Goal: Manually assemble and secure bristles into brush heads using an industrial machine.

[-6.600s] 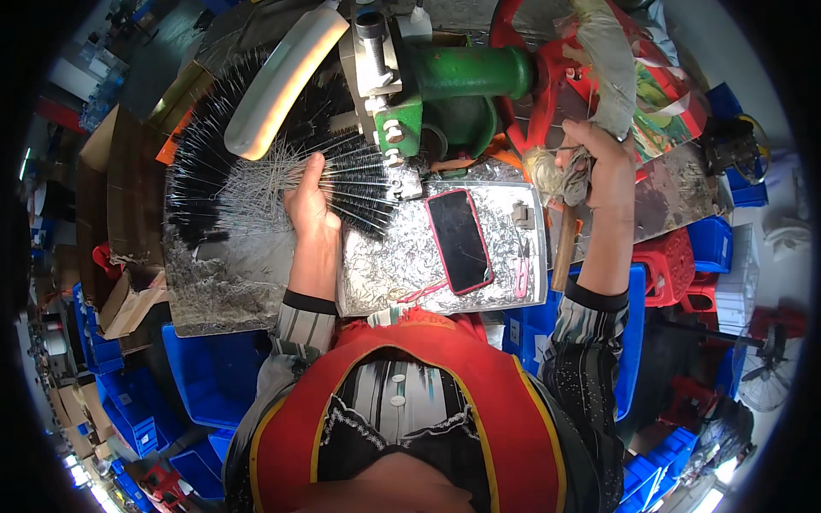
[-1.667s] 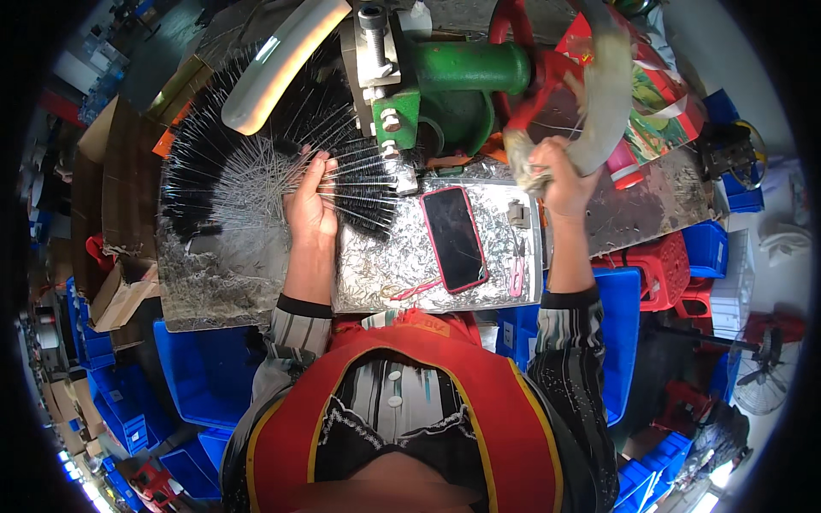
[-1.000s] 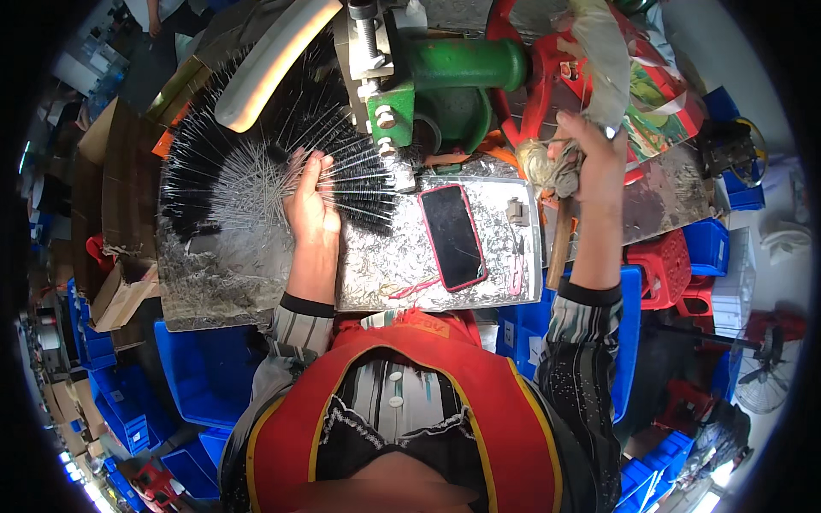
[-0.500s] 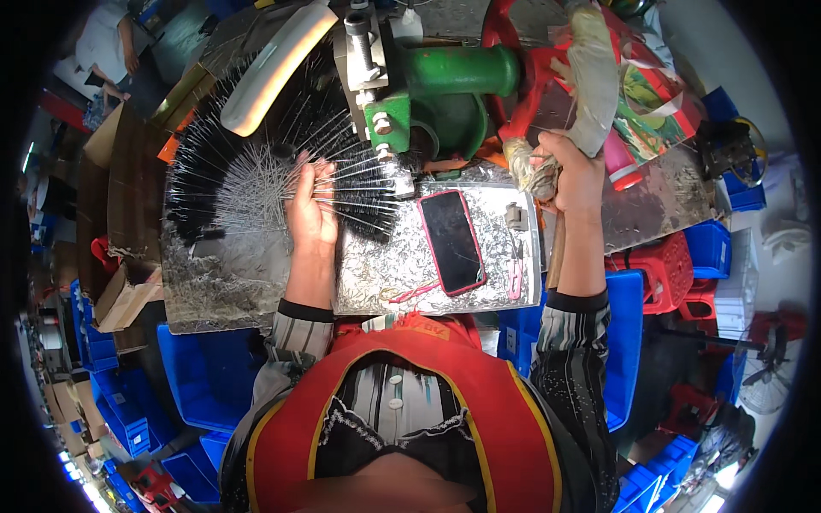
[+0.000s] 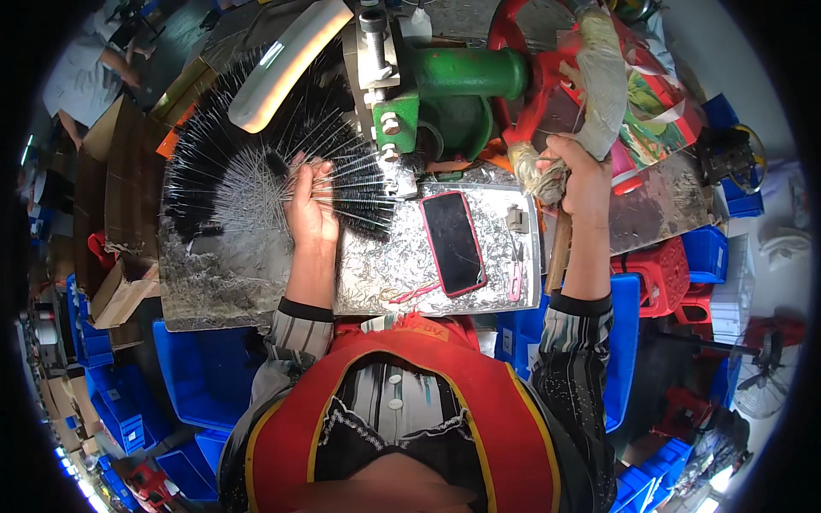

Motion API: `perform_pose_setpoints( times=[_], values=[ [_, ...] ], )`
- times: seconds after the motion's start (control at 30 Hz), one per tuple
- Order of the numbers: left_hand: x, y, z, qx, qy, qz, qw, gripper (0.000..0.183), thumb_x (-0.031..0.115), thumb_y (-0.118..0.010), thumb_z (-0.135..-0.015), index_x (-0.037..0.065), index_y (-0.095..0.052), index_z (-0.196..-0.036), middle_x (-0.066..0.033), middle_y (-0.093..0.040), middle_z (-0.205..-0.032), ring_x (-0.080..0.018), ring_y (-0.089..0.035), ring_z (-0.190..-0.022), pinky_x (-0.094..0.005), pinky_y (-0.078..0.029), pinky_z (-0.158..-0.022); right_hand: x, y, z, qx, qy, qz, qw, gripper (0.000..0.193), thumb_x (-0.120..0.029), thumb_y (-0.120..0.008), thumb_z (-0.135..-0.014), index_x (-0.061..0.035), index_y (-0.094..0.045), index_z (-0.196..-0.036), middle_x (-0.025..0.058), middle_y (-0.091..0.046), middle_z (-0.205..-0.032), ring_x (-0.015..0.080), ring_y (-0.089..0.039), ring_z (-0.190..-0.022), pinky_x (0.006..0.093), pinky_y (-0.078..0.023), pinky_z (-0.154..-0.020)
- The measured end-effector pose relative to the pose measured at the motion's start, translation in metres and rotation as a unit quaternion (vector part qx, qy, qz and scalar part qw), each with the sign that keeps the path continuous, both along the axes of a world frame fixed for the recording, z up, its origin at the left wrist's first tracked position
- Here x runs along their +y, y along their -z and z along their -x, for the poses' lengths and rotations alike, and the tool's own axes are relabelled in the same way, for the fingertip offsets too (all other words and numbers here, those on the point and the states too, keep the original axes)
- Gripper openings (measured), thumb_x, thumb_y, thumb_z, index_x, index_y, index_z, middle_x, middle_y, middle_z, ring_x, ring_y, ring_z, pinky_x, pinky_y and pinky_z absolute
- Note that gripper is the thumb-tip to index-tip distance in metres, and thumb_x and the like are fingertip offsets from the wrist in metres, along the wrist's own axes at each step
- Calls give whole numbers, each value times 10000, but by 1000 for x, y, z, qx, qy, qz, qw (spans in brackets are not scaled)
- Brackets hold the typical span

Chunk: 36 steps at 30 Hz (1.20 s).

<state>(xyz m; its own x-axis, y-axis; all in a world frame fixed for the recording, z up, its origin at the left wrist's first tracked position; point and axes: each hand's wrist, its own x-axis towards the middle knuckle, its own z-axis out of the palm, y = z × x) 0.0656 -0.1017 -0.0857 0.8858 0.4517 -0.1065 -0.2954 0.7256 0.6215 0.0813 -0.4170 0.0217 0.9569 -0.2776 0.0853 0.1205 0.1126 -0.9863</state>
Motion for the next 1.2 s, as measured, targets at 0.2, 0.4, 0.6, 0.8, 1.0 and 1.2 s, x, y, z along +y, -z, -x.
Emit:
perform_pose_setpoints(
  times=[0.2, 0.4, 0.6, 0.8, 1.0, 1.2],
  values=[
    [1, 3, -1, 0, 19, -11, 1000, 339, 73, -556, -814, 1, -444, -1125, -98, -580, -884, -148, -589, -753, -186, -416, -518, -9, -17, -4, 20, -37, 9, 999, 138, -99, -607, -668, 31, -572, -695, 94, -549, -587, 181, -548, -493, 278, -425, -462],
    [1, 4, -3, 5, 16, -11, 1000, 341, 82, -573, -805, 4, -456, -1116, -93, -583, -884, -144, -588, -754, -200, -423, -542, -10, -15, -6, 32, -38, 5, 999, 133, -93, -605, -664, 32, -572, -692, 90, -534, -571, 181, -541, -486, 276, -423, -464],
    [3, 4, -4, 4, 25, -12, 1000, 334, 86, -573, -806, 6, -458, -1109, -93, -584, -888, -146, -588, -756, -202, -424, -550, -5, 10, -3, -3, -24, -3, 1000, 121, -83, -586, -684, 36, -558, -679, 93, -532, -572, 171, -537, -507, 265, -424, -491],
    [3, 1, 0, 22, 23, -5, 999, 302, 60, -549, -811, 4, -470, -1097, -113, -592, -874, -168, -593, -746, -215, -445, -580, 6, 52, -5, -247, -40, 181, 951, 114, -14, -506, -724, 52, -514, -630, 93, -529, -610, 155, -517, -563, 263, -409, -538],
    [4, 3, -1, 31, 32, -8, 999, 296, 61, -558, -805, 6, -485, -1087, -116, -599, -858, -175, -597, -735, -221, -453, -587, 10, -11, 4, 10, 19, -14, 1000, 161, -96, -627, -672, 34, -576, -753, 100, -550, -581, 176, -548, -500, 276, -424, -454],
    [1, -3, -3, 68, 28, -35, 997, 253, 38, -539, -815, -2, -502, -1063, -119, -602, -859, -171, -603, -735, -237, -502, -626, 7, -6, 3, 10, 9, 25, 1000, 256, -101, -490, -747, -2, -444, -515, 97, -430, -488, 197, -449, -504, 299, -384, -559]
  ],
)
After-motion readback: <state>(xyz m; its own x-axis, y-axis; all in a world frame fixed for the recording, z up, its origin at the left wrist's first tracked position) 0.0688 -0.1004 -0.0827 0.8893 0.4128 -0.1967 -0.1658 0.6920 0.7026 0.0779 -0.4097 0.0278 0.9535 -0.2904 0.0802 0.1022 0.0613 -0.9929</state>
